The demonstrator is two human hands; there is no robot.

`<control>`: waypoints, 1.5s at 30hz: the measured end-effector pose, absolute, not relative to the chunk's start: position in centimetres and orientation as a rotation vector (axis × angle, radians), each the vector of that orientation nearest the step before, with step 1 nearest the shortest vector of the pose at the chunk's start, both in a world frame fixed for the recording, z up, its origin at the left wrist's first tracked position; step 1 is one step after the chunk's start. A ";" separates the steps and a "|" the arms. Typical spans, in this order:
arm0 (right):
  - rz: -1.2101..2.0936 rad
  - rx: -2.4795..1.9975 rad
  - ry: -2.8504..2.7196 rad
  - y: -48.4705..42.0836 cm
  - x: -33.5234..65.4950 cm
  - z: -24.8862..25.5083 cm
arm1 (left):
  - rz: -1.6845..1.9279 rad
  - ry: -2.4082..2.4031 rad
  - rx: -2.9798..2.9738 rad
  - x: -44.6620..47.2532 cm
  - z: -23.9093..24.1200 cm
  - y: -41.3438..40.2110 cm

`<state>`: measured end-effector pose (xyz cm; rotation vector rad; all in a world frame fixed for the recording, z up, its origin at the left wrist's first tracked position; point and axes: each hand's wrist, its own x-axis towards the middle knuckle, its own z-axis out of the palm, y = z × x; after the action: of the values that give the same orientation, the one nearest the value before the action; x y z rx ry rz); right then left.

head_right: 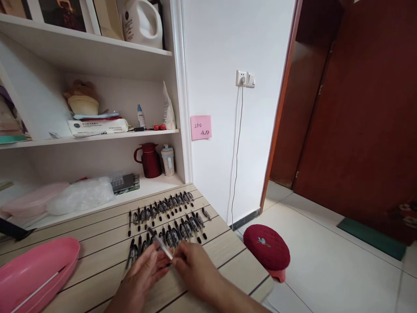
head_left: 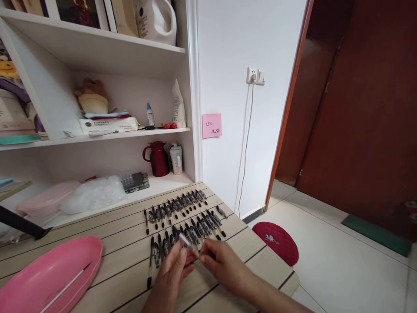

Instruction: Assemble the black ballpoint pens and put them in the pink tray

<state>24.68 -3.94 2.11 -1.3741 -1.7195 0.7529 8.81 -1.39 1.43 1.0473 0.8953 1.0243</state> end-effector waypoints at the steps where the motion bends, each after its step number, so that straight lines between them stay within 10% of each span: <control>1: 0.809 -1.283 -1.747 -4.4 23.8 2.0 | 1.035 0.846 0.926 9.3 1.4 -1.6; 24: 0.229 -2.156 -1.487 4.7 34.4 -0.9 | 0.816 0.810 1.013 9.6 -1.0 -2.8; 34: 1.234 -1.052 -1.184 2.4 25.9 4.9 | 0.827 0.775 1.009 9.6 -1.3 -2.7; 45: 1.388 -0.710 -0.943 2.5 23.3 3.5 | 0.808 0.817 1.037 9.3 -1.5 -2.2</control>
<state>23.27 2.50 3.54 -0.7100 -0.9434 1.3884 9.26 -2.22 -1.51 1.0366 0.8167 0.8084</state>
